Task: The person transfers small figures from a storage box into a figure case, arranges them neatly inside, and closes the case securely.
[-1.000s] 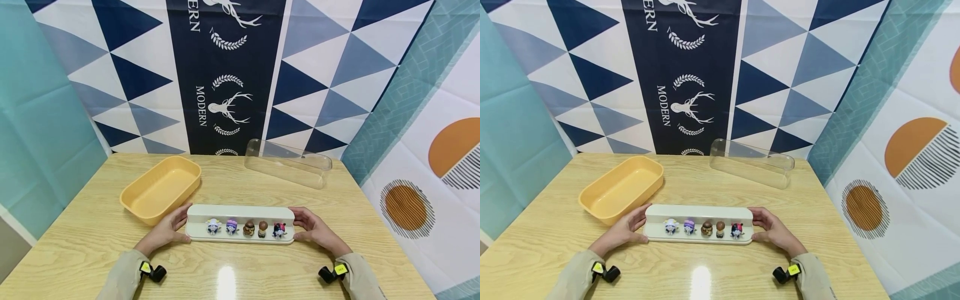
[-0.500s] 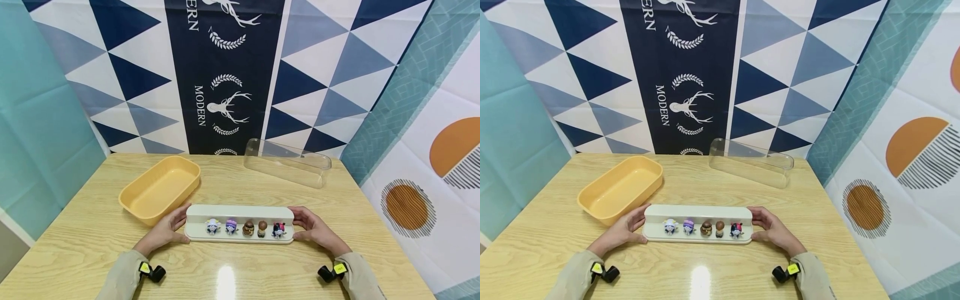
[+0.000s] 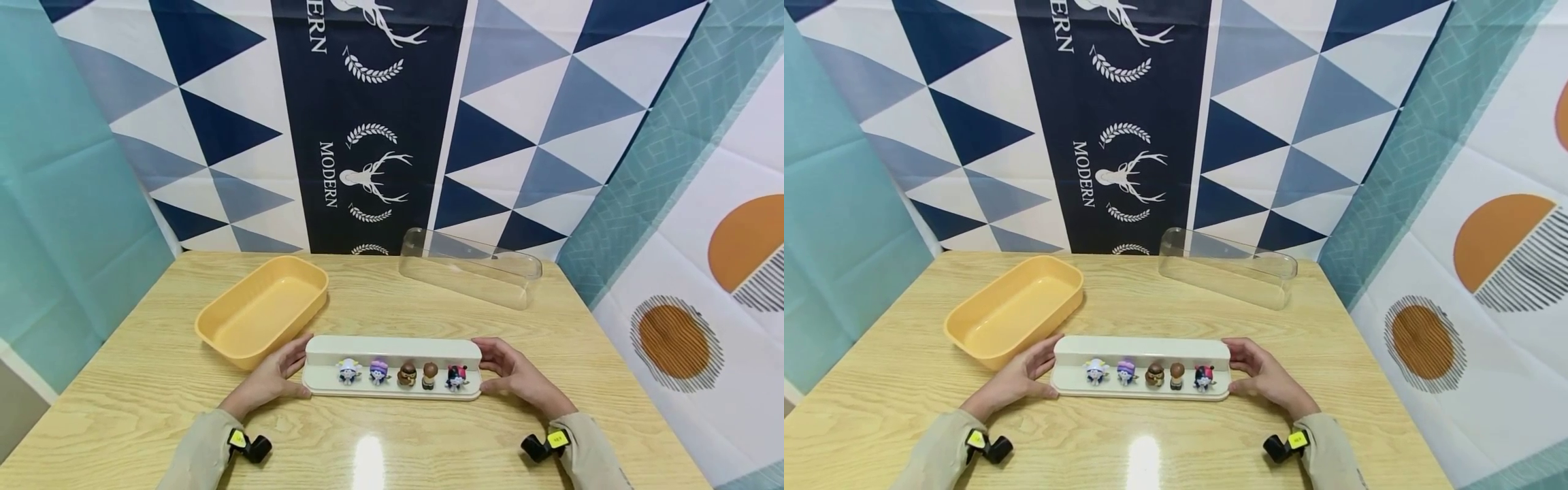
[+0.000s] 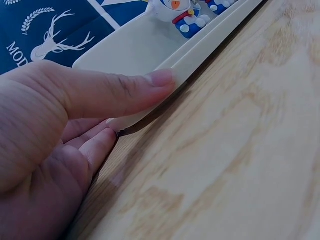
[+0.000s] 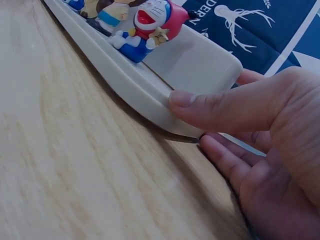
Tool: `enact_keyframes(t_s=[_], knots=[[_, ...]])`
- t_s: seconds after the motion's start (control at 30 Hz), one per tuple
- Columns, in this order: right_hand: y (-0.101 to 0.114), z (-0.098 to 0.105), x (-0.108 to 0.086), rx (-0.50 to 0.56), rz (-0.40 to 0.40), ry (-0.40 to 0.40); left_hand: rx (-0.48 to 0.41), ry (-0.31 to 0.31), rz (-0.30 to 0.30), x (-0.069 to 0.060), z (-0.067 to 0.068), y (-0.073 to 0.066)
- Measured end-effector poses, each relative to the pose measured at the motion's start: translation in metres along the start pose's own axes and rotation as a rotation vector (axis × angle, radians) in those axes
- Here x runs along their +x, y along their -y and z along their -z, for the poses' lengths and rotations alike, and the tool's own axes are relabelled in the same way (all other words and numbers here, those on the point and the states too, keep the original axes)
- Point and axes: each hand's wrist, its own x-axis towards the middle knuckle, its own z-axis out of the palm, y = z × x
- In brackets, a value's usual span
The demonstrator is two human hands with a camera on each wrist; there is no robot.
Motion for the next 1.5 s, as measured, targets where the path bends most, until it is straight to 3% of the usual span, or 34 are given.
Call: enact_keyframes(t_s=[0.17, 0.23, 0.43, 0.7, 0.93, 1.1, 1.3, 1.5], knots=[[0.004, 0.011, -0.002, -0.011, -0.053, -0.036, 0.000, -0.001, 0.012, -0.001, -0.001, 0.000], [0.010, 0.018, -0.001, -0.047, -0.037, -0.058, 0.000, -0.005, 0.013, -0.001, -0.002, -0.001], [0.033, 0.044, 0.013, -0.309, 0.086, -0.135, 0.011, -0.012, 0.011, 0.001, -0.001, 0.000], [0.051, 0.080, 0.045, -0.660, -0.088, -0.231, 0.014, -0.020, 0.018, 0.001, -0.001, 0.002], [0.054, 0.102, 0.075, -0.973, -0.053, -0.230, 0.013, -0.022, 0.023, 0.002, -0.001, 0.003], [0.050, 0.113, 0.093, -1.165, -0.089, -0.203, 0.008, -0.023, 0.008, 0.003, -0.001, 0.006], [0.042, 0.126, 0.106, -1.290, -0.186, -0.185, 0.007, -0.026, 0.010, 0.003, -0.001, 0.006], [0.032, 0.141, 0.111, -1.266, -0.344, -0.192, 0.009, -0.033, 0.013, 0.003, -0.002, 0.006]])
